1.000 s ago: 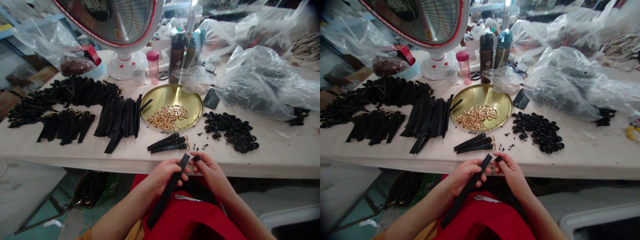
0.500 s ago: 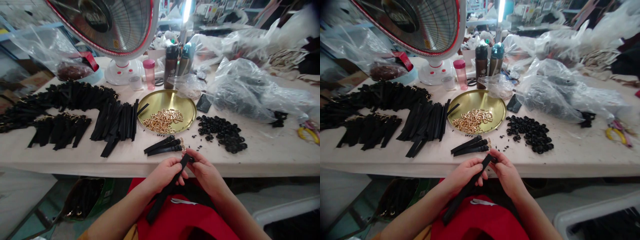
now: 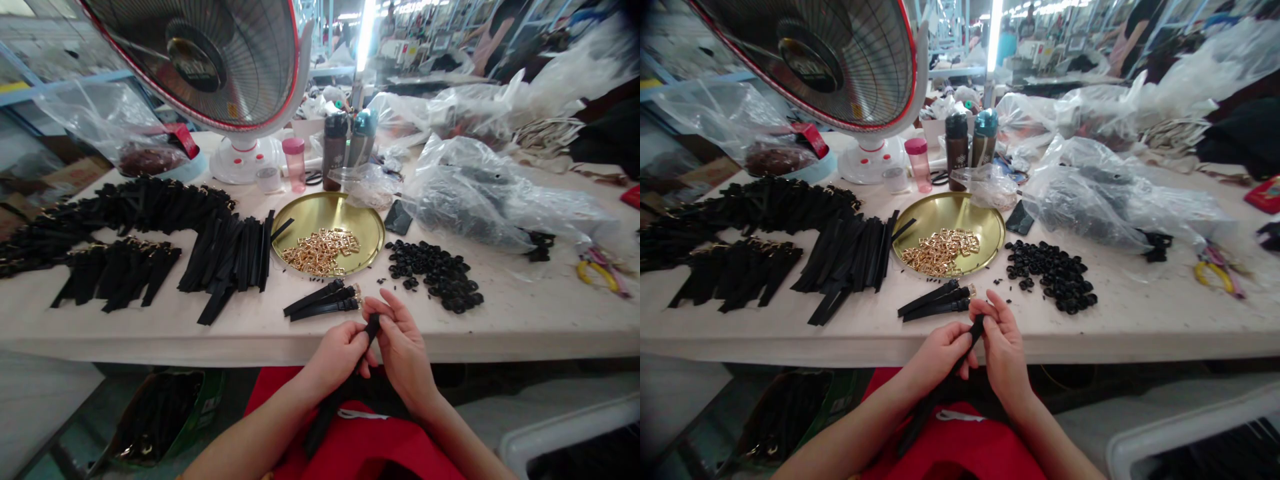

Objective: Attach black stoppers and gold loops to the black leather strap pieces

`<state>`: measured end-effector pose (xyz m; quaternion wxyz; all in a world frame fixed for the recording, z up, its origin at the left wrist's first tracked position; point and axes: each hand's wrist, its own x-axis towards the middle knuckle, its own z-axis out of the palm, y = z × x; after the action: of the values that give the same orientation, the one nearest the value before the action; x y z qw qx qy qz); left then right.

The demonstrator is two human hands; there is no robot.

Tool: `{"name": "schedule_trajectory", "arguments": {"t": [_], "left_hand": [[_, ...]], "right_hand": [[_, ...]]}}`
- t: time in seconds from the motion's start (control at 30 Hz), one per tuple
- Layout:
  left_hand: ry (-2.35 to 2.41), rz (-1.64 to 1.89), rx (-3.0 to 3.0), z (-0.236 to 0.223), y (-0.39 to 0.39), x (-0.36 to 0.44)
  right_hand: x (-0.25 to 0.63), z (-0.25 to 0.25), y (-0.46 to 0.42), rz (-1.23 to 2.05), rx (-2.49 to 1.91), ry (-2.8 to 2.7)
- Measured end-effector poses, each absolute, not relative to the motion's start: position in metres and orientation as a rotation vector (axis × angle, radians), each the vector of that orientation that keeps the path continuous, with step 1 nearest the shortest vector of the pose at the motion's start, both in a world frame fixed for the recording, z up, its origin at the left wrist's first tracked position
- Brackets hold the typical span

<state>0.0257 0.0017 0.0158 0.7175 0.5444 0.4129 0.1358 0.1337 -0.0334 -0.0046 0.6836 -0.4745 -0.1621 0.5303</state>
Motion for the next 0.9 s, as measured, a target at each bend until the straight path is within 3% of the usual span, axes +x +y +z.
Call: {"name": "schedule_trajectory", "arguments": {"t": [0.2,0.43,0.53,0.7,0.8,0.9], "left_hand": [[0.990,0.397,1.359,0.007,-0.001,0.024],[0.964,0.270,1.424,0.016,0.003,0.009],[0.919,0.202,1.363,0.011,0.002,0.004],[0.955,0.327,1.499,0.005,0.007,0.001],[1.007,0.339,1.516,0.006,0.013,0.000],[1.068,0.286,1.457,0.006,0.016,0.000]], "right_hand": [[0.131,-0.010,-0.041,1.238,-1.068,-0.379],[0.158,-0.030,-0.043,1.393,-1.160,-0.523],[0.159,-0.025,-0.042,1.287,-1.197,-0.504],[0.141,-0.013,-0.040,1.409,-1.175,-0.700],[0.158,-0.016,-0.033,1.238,-1.317,-0.935],[0.203,-0.023,-0.018,0.791,-1.713,-1.247]]}}
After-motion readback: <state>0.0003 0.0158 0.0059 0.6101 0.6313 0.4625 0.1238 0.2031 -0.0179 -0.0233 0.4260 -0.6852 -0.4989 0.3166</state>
